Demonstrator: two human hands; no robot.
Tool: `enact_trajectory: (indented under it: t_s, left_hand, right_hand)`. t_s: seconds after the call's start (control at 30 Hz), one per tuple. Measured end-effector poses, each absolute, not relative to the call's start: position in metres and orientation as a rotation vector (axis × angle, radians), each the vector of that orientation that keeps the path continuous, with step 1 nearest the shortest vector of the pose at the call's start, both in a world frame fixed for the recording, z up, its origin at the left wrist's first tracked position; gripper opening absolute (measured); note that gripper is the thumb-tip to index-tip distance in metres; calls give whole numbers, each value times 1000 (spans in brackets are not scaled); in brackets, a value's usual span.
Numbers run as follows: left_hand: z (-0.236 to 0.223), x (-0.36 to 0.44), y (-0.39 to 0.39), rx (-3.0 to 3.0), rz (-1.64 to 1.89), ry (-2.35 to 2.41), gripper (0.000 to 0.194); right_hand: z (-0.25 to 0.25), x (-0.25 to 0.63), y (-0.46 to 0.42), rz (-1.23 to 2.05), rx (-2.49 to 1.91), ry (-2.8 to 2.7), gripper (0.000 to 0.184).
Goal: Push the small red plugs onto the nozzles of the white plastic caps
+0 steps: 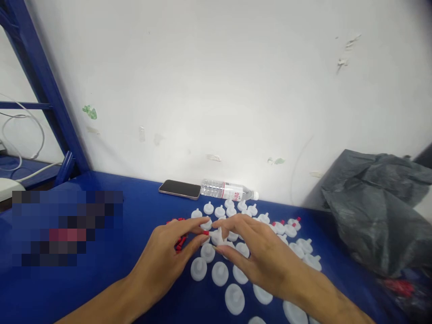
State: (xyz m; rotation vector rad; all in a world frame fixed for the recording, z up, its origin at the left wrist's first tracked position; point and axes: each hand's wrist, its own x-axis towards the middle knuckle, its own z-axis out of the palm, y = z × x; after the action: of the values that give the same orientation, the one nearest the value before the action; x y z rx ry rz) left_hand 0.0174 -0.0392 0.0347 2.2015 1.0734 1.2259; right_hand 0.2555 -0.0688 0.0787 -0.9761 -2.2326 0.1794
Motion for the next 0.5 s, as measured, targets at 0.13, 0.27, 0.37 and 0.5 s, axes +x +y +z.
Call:
enact_trajectory:
  t_s: [0.13, 0.27, 0.37, 0.5]
  left_hand:
    - [23, 12, -38, 2498, 1244, 984, 35]
    - [25, 7, -45, 2542, 1130, 1011, 35]
    - [30, 9, -49, 2499, 1068, 990, 39]
    - [34, 13, -45, 2503, 985, 1011, 37]
  right_hand:
    - [73, 252, -70, 61, -902, -2283, 5]
    - [60, 253, -69, -163, -762, -2423, 16]
    - [58, 253, -68, -269, -765, -2529, 19]
    - [71, 254, -63, -172, -783, -2535, 14]
